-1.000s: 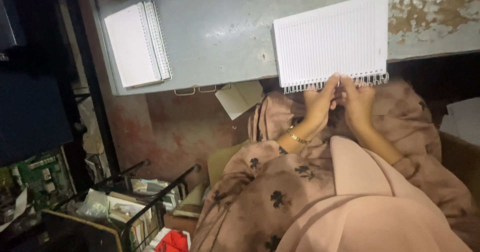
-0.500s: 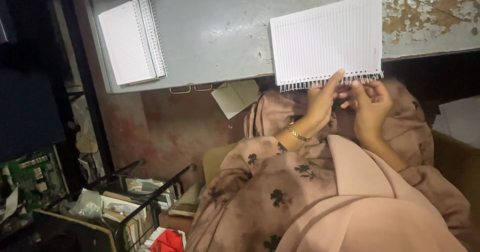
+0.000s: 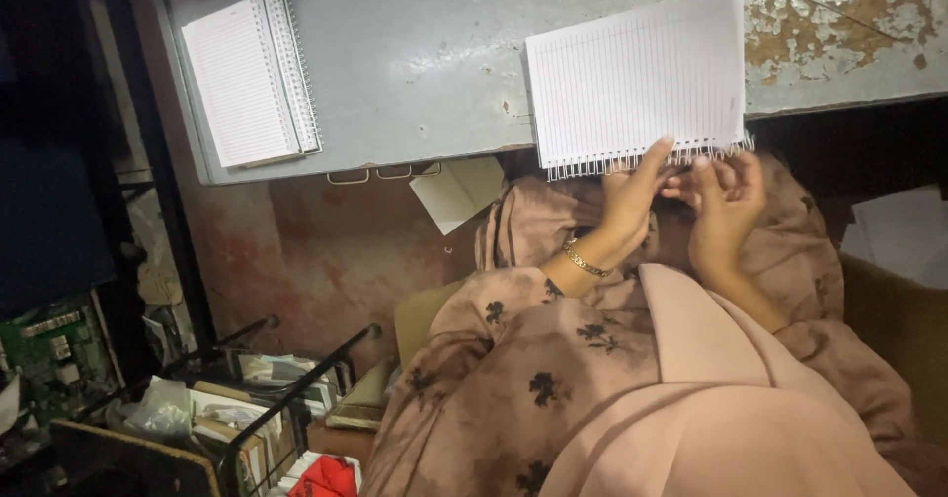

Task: The person inserts a spiral binding wire into the punched holes of a notebook while seated, then closes the notebook and places it on a stack. They then pick up another notebook, open it, and begin inserting a spiral binding wire into its holes.

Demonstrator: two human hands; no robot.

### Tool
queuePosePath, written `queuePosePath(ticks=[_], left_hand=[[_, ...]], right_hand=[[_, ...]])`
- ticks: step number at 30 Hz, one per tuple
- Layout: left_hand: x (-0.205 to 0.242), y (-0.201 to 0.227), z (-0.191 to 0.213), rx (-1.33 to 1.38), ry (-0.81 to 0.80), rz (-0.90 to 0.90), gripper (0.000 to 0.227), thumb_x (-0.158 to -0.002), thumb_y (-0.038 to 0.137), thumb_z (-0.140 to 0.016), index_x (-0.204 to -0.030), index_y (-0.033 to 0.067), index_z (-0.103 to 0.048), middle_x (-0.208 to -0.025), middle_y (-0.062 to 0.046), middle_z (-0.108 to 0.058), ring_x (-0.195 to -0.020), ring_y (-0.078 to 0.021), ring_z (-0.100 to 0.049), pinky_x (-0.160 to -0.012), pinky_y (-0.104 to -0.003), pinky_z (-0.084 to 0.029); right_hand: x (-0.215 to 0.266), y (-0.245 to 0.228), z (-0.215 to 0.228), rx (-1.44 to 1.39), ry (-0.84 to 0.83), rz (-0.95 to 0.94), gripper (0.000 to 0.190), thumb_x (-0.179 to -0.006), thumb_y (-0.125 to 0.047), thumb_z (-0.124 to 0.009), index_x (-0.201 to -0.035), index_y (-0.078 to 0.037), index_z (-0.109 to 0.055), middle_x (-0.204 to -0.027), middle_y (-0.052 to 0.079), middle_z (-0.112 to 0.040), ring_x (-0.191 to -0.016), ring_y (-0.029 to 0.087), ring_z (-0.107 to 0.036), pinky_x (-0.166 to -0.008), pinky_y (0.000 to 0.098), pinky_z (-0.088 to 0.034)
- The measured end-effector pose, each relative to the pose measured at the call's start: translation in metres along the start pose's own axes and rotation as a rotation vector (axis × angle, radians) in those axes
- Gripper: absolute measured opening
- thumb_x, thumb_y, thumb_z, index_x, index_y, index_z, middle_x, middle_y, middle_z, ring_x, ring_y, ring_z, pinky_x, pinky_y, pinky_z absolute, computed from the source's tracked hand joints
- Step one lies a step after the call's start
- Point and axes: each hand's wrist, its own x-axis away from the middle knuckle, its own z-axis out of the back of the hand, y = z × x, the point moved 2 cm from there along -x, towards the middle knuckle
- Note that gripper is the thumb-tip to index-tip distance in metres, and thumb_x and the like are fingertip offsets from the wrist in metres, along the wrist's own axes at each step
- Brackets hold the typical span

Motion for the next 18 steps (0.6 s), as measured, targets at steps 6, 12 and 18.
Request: queuePosePath(ticks=[6, 12, 18], left_hand=[[0.022, 0.039, -0.017, 0.011, -0.013, 0.089, 0.029, -0.086, 0.021, -0.078, -0.101, -0.0027, -0.07, -0.122, -0.019, -0.071, -0.115, -0.0224, -0.069, -0.103, -0.029, -0.059], [0.032, 0.053, -0.015, -0.006, -0.039, 0.1, 0.027, -0.085, 0.026, -0.08, -0.073, 0.0141, -0.06, -0.068, 0.0, -0.063, -0.102, -0.0247, -0.073, -0.106, -0.037, -0.057], [0.085, 0.1, -0.004, -0.523, -0.403, 0.256, 0.094, -0.086, 0.067, -0.04, -0.15, -0.0014, -0.043, -0.153, -0.021, -0.05, -0.121, -0.0318, -0.063, -0.114, -0.046, -0.046]], right_hand=[[0.004, -0.054, -0.018, 0.074, 0.008, -0.073, 0.023, -0.105, -0.015, -0.07, -0.117, -0.01, -0.05, -0.096, 0.011, -0.069, -0.071, 0.016, -0.07, -0.059, 0.0299, -0.065], [-0.003, -0.054, -0.012, 0.058, -0.074, -0.075, 0.022, -0.108, -0.023, -0.071, -0.112, -0.009, -0.054, -0.083, 0.01, -0.065, -0.063, 0.021, -0.07, -0.052, 0.03, -0.061], [-0.003, -0.056, -0.013, 0.065, -0.086, -0.073, 0.019, -0.112, -0.025, -0.063, -0.109, -0.009, -0.052, -0.089, 0.013, -0.068, -0.065, 0.019, -0.069, -0.054, 0.0274, -0.06]])
